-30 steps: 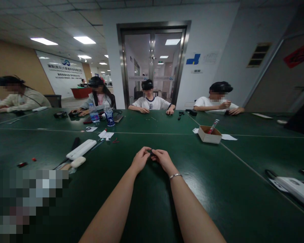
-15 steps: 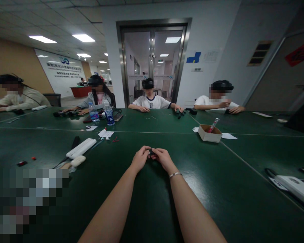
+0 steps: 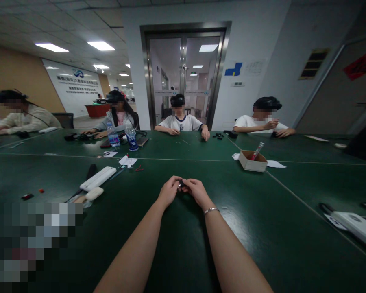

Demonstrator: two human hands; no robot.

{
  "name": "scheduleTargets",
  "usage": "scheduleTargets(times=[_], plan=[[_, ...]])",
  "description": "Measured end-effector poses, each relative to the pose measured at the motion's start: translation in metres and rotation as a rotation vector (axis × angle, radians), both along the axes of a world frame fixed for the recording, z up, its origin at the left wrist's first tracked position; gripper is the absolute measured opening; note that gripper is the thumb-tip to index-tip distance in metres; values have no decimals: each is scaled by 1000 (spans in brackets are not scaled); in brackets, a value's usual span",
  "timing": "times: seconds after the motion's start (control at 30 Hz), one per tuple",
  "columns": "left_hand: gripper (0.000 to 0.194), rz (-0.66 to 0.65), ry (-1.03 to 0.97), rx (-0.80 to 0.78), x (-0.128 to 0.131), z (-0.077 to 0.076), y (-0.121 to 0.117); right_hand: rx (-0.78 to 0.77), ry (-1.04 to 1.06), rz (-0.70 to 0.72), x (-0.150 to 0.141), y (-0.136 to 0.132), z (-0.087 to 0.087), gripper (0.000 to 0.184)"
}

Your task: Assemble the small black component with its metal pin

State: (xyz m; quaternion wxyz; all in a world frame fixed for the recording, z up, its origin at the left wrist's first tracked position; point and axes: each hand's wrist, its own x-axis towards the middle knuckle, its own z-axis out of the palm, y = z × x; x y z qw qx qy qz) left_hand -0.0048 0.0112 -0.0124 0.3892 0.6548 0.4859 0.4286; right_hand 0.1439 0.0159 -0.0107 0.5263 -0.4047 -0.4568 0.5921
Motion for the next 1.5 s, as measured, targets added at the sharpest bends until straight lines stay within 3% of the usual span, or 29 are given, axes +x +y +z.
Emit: scheduleTargets(times=[0.67,1.5], plan=[[27,10,4,41,1,5,-2,-12,-2,-20,1,-3,5,32],[26,-2,20,32,1,2,-1,5,17,-12,0,-1,2,37]])
